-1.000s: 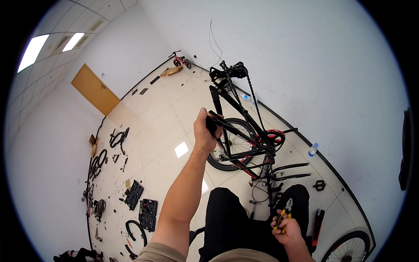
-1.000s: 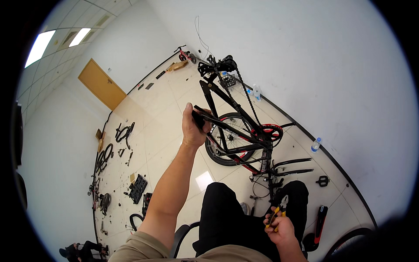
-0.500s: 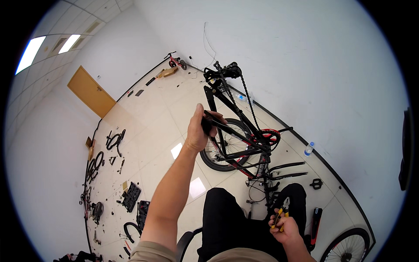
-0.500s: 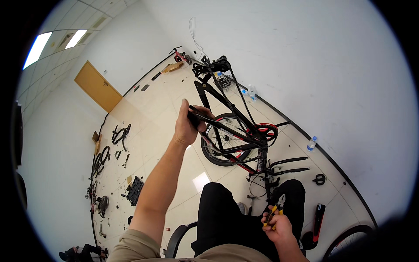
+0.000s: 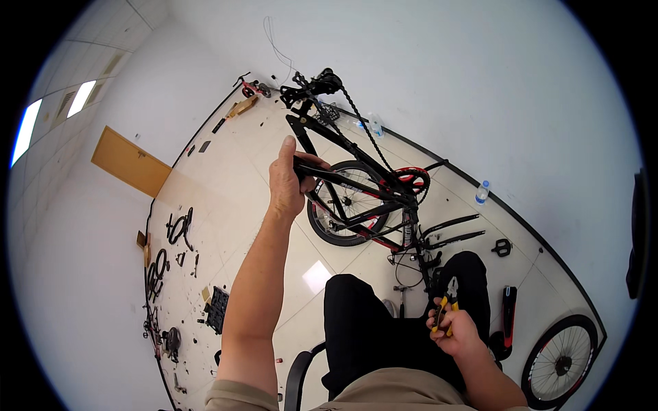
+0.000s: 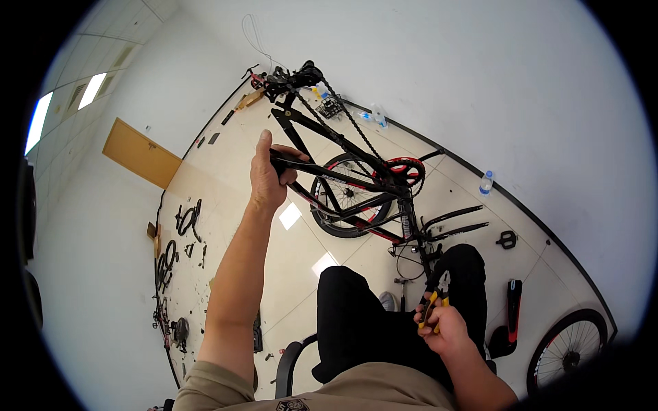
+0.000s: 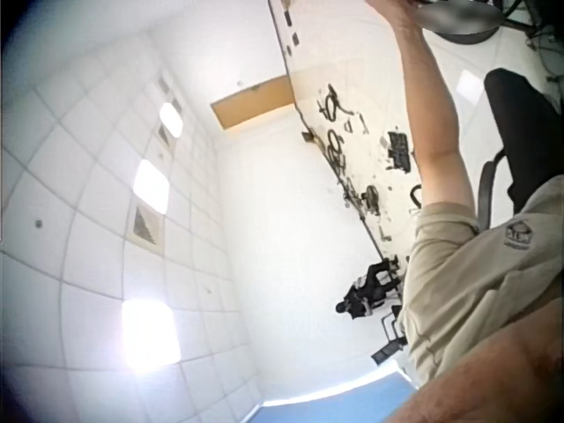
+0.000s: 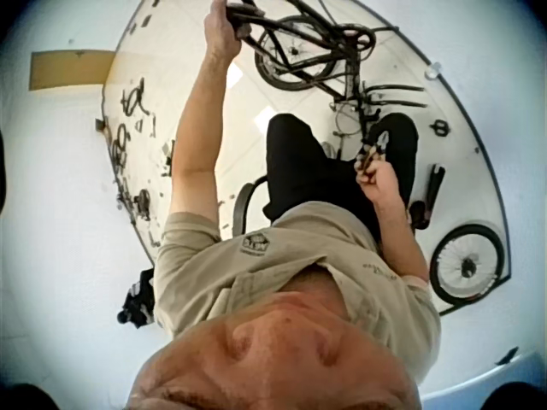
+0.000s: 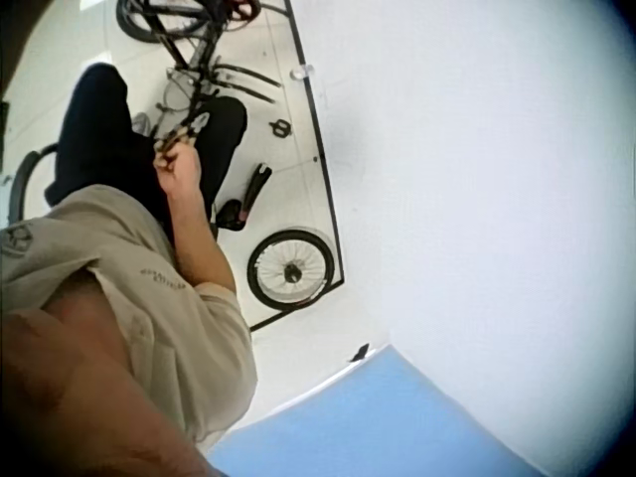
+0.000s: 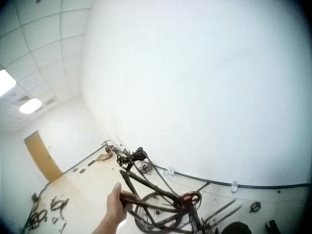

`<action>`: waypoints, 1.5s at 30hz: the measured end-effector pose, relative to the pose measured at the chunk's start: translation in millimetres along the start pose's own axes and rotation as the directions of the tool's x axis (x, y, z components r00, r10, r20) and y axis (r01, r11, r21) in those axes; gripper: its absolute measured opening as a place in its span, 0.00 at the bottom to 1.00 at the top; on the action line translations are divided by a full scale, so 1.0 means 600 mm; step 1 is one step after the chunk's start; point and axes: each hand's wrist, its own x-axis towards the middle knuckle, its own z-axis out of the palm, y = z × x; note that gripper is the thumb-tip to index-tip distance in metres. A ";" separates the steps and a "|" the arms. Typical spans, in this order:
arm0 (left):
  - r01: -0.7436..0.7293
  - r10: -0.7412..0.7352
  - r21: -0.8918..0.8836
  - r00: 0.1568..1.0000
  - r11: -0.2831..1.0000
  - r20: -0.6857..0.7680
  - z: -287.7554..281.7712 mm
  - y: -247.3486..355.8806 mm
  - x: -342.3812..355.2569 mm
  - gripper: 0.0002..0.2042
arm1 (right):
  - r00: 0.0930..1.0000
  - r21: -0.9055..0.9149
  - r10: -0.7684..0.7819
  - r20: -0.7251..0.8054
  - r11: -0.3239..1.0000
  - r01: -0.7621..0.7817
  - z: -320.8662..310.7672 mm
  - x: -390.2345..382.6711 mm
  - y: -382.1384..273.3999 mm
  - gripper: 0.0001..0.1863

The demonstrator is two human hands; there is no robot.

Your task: The person works on a bicycle frame laid on the floor, using pliers to adjust and cut a cable near the rear derailleur and chain area. The person repeatedly manipulates the cable and frame while seated.

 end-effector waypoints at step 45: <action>-0.185 0.186 0.041 0.904 0.982 -0.386 0.028 -0.048 0.110 0.21 | 0.999 -0.184 -0.020 -0.040 0.983 0.013 -0.014 0.010 0.007 0.28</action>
